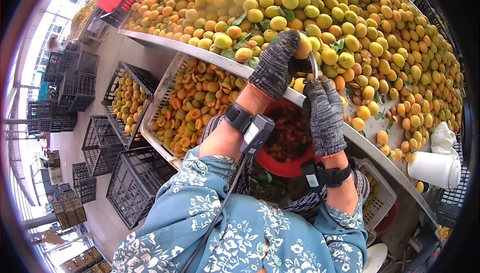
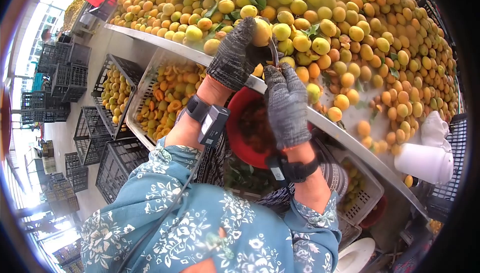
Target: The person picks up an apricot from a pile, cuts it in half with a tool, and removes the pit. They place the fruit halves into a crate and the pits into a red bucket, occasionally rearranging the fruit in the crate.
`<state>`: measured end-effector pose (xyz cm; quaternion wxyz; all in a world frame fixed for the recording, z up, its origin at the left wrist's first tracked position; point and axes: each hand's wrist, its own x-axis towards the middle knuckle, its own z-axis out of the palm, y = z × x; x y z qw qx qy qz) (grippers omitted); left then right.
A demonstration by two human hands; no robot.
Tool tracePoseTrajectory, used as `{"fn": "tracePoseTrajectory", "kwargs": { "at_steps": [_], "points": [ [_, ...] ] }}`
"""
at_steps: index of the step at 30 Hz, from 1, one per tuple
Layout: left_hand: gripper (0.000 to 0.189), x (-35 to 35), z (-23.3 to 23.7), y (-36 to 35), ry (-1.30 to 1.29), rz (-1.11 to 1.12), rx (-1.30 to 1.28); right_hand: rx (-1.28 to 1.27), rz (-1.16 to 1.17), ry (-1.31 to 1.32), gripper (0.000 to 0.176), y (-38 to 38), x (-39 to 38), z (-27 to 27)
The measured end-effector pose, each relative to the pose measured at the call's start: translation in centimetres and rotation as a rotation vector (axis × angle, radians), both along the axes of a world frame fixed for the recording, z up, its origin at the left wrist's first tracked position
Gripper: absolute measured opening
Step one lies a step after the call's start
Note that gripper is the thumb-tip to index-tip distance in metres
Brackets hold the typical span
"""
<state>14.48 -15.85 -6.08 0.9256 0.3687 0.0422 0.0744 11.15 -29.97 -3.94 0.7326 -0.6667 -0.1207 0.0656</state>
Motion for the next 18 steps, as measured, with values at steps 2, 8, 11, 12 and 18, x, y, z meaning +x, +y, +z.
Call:
{"fn": "tracePoseTrajectory", "kwargs": {
  "at_steps": [2, 8, 11, 12, 18],
  "points": [
    [0.028, 0.0, 0.1, -0.2, 0.002, -0.066, -0.043, 0.079, -0.035, 0.377, 0.018, 0.0, 0.3, 0.7],
    [0.029, -1.4, 0.3, -2.7, 0.065, -0.050, 0.165, -0.212, -0.042, -0.208, 0.027, -1.4, 2.6, -3.2],
    [0.030, -1.2, 1.1, -2.3, -0.021, -0.075, 0.386, -0.704, -0.073, -0.746, 0.039, -2.1, 2.8, -3.2],
    [0.030, -1.0, 1.4, -2.2, -0.021, -0.074, 0.385, -0.715, -0.073, -0.785, 0.038, -2.3, 2.9, -3.0],
    [0.029, -0.4, 0.2, -0.9, -0.268, 0.128, 0.879, -0.458, -0.073, -0.522, 0.026, -1.7, 1.4, -1.7]
  ]
}}
